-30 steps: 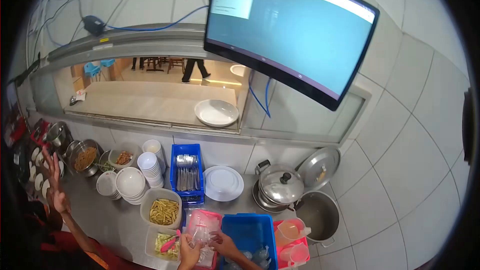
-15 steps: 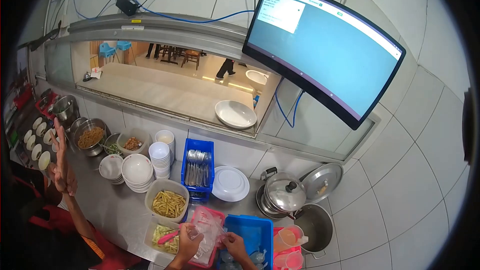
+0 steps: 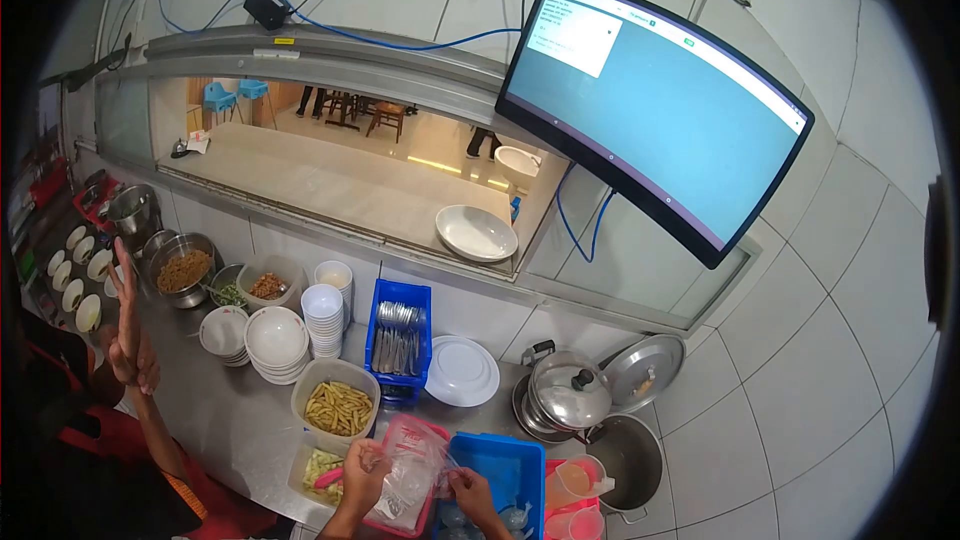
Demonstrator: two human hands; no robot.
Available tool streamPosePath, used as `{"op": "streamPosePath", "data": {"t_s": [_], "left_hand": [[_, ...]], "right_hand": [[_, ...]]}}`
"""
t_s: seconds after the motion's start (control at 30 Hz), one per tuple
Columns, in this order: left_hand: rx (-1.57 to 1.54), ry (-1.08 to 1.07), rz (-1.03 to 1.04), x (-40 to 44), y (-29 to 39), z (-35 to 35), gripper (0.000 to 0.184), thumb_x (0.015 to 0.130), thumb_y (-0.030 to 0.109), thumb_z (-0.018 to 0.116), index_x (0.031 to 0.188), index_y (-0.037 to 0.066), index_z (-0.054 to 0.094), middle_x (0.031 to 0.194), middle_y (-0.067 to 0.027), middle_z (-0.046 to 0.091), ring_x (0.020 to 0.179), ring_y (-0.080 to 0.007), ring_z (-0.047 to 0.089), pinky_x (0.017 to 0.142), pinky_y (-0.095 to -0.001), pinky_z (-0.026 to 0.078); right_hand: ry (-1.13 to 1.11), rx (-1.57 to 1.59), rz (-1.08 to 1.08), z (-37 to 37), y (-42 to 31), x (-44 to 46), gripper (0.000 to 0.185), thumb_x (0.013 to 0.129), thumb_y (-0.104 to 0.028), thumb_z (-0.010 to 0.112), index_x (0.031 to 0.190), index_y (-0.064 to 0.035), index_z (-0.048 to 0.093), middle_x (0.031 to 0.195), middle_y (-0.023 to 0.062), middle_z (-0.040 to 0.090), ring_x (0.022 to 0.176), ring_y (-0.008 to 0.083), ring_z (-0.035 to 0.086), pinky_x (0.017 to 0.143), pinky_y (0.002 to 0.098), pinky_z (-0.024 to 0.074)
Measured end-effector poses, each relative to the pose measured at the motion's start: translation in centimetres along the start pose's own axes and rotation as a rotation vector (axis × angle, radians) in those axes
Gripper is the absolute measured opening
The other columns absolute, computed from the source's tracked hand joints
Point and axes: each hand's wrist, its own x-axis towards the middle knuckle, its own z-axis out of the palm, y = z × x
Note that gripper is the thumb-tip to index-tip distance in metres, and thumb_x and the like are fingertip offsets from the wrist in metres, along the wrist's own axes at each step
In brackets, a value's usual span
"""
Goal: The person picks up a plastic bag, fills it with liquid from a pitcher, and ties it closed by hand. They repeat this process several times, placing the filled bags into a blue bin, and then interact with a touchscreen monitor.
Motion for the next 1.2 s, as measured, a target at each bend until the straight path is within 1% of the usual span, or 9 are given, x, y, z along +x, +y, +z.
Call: {"op": "streamPosePath", "data": {"t_s": [0.2, 0.3, 0.43, 0.6, 0.67, 0.83, 1.07, 1.13, 1.2], "left_hand": [[0.088, -0.057, 0.026, -0.1, 0.5, -0.4, 0.039, 0.075, -0.016, 0.061, 0.105, 0.004, 0.049, 0.101, -0.0038, 0.051, 0.094, -0.0134, 0.057, 0.083, -0.0257, 0.046], [0.151, -0.073, 0.203, 0.2, 0.1, -0.4, 0.046, 0.071, -0.018, 0.065, 0.107, 0.004, 0.047, 0.11, -0.0052, 0.047, 0.09, -0.0112, 0.057, 0.077, -0.0253, 0.05], [0.103, -0.098, 0.028, -0.1, 2.1, -0.2, 0.053, 0.068, -0.016, 0.074, 0.109, 0.004, 0.047, 0.12, -0.0083, 0.044, 0.091, -0.015, 0.06, 0.078, -0.0287, 0.053], [0.068, -0.121, -0.091, -0.1, 2.9, -0.5, 0.054, 0.068, -0.013, 0.077, 0.109, 0.005, 0.048, 0.126, -0.0106, 0.045, 0.087, -0.0179, 0.062, 0.075, -0.0299, 0.056], [0.06, -0.096, -0.044, -0.2, 3.3, -0.5, 0.044, 0.071, -0.01, 0.076, 0.106, 0.001, 0.051, 0.107, -0.0072, 0.055, 0.08, -0.0143, 0.063, 0.071, -0.0271, 0.055], [0.043, -0.072, -0.183, -0.1, 4.8, -1.8, 0.035, 0.078, -0.009, 0.072, 0.105, 0.002, 0.052, 0.093, -0.0057, 0.06, 0.082, -0.0114, 0.062, 0.069, -0.0232, 0.052], [-0.088, 0.091, 0.045, 0.7, 6.0, -1.0, 0.037, 0.083, -0.012, 0.061, 0.112, 0.005, 0.046, 0.104, -0.011, 0.059, 0.093, -0.0152, 0.062, 0.078, -0.0236, 0.051], [-0.113, 0.14, 0.079, 0.8, 6.2, -0.7, 0.041, 0.082, -0.013, 0.06, 0.114, 0.006, 0.044, 0.11, -0.013, 0.058, 0.095, -0.0165, 0.062, 0.079, -0.0244, 0.052], [-0.115, 0.127, 0.153, 0.9, 6.3, -0.6, 0.048, 0.08, -0.014, 0.06, 0.119, 0.007, 0.04, 0.116, -0.0131, 0.053, 0.1, -0.0182, 0.061, 0.08, -0.0261, 0.052]], "right_hand": [[-0.045, 0.04, -0.018, -0.8, 2.8, 1.1, 0.023, 0.099, -0.018, 0.053, 0.105, 0.0022, 0.064, 0.081, 0.0027, 0.064, 0.07, 0.0093, 0.059, 0.063, 0.0249, 0.0489], [-0.014, -0.056, -0.002, -0.5, 1.2, 0.4, 0.024, 0.1, -0.018, 0.051, 0.105, 0.0017, 0.064, 0.079, 0.0025, 0.063, 0.068, 0.009, 0.058, 0.061, 0.0245, 0.0483], [-0.029, 0.105, 0.069, -0.3, 0.9, 0.4, 0.025, 0.1, -0.019, 0.05, 0.103, 0.0014, 0.064, 0.078, 0.0036, 0.063, 0.065, 0.0097, 0.057, 0.059, 0.0257, 0.0488], [0.127, 0.176, 0.081, -0.7, 0.5, 1.0, 0.023, 0.102, -0.018, 0.044, 0.104, 0.0014, 0.057, 0.084, 0.0109, 0.064, 0.073, 0.0228, 0.068, 0.058, 0.0322, 0.0556], [0.196, 0.269, 0.09, -1.8, 0.2, 1.5, 0.022, 0.102, -0.017, 0.043, 0.104, 0.001, 0.055, 0.088, 0.0123, 0.064, 0.076, 0.0263, 0.069, 0.058, 0.0348, 0.057], [0.378, 0.458, 0.064, -4.7, -2.2, 2.1, 0.018, 0.101, -0.017, 0.043, 0.101, 0.0, 0.049, 0.096, 0.0156, 0.062, 0.08, 0.0312, 0.069, 0.058, 0.0412, 0.0598], [0.484, 0.392, -0.379, -0.7, -5.8, 1.1, 0.014, 0.098, -0.012, 0.053, 0.098, 0.0026, 0.055, 0.106, 0.0163, 0.062, 0.088, 0.029, 0.068, 0.067, 0.0392, 0.0619], [0.393, -0.195, -0.775, 1.2, -4.3, 0.5, 0.012, 0.092, -0.008, 0.061, 0.096, 0.0027, 0.06, 0.107, 0.0182, 0.063, 0.09, 0.0298, 0.068, 0.072, 0.038, 0.0601], [0.162, -0.496, -0.912, 3.6, -5.6, -1.5, 0.015, 0.082, -0.006, 0.07, 0.093, 0.0021, 0.064, 0.108, 0.0213, 0.064, 0.098, 0.0335, 0.066, 0.081, 0.0388, 0.0562]]}}
